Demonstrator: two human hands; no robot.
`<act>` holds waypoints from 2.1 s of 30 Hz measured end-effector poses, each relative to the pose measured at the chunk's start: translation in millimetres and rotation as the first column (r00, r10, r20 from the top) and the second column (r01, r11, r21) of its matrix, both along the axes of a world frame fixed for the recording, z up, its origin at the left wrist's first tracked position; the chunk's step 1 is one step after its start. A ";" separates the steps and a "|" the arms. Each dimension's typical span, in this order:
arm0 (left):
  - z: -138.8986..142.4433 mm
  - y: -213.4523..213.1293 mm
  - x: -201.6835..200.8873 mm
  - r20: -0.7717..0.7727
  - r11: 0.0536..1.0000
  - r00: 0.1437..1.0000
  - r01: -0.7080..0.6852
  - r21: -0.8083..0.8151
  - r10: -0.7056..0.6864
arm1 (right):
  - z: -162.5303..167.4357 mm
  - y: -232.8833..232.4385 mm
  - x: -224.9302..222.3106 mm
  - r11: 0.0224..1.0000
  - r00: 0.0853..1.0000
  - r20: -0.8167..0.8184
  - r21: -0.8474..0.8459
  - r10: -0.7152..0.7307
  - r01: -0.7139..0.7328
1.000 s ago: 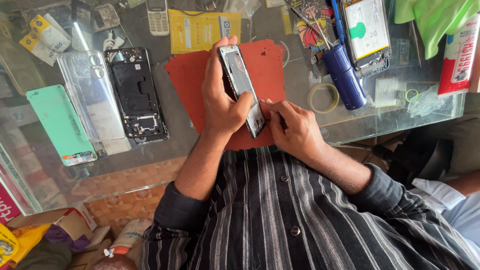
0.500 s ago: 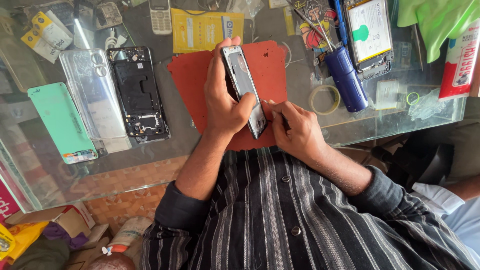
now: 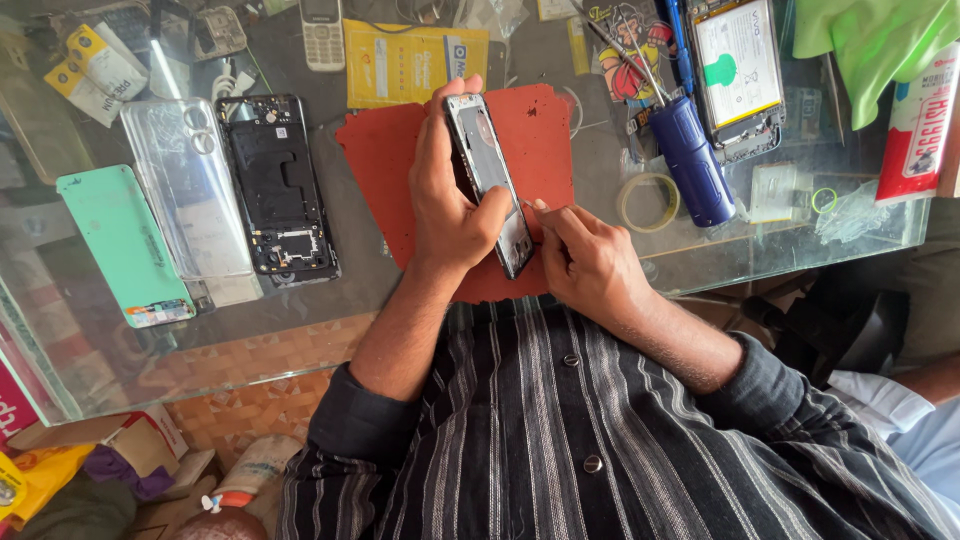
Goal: The person holds a disassembled smartphone frame on a red mat and works around its edges, using a screwdriver and tweezers to pry and scrape material from the frame. They reposition the phone repeatedly and set it down on the mat while continuing to work on it by hand.
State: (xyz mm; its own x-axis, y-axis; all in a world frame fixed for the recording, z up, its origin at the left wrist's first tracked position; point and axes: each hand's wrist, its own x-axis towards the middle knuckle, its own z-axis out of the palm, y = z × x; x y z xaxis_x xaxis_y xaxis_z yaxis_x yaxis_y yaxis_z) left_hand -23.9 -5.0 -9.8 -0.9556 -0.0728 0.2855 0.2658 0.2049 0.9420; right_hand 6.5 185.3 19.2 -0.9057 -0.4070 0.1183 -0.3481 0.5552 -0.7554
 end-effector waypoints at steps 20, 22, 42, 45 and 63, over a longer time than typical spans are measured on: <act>-2.2 -2.5 0.8 0.065 0.999 0.998 0.011 0.052 -0.014 | -0.1 -3.4 -3.1 0.998 0.999 -0.041 0.044 0.036 -0.034; -2.4 -2.5 1.0 0.044 0.999 0.999 0.018 0.042 -0.020 | -1.4 -4.2 -4.3 0.999 0.999 -0.041 0.042 0.023 -0.021; -1.1 -4.3 0.8 0.028 1.000 0.999 0.020 0.013 -0.021 | -3.6 -6.7 -8.2 0.999 0.999 0.032 -0.029 -0.031 0.031; -1.7 -4.0 2.0 0.054 0.999 0.998 0.010 0.034 -0.012 | -4.7 -6.6 -8.1 1.000 1.000 0.017 -0.009 -0.023 0.023; 4.3 -4.7 1.1 0.067 0.998 0.997 0.027 0.048 -0.030 | -6.3 -21.9 -47.3 1.000 0.995 -0.100 -0.013 0.005 -0.006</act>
State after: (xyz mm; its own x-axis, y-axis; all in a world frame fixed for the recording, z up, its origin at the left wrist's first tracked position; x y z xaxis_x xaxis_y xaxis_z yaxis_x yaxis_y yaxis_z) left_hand -22.8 -9.7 -5.5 -0.9745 -0.0570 0.2171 0.2063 0.1532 0.9664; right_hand -40.8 163.5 13.0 -0.8869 -0.4097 0.2136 -0.4252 0.5429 -0.7242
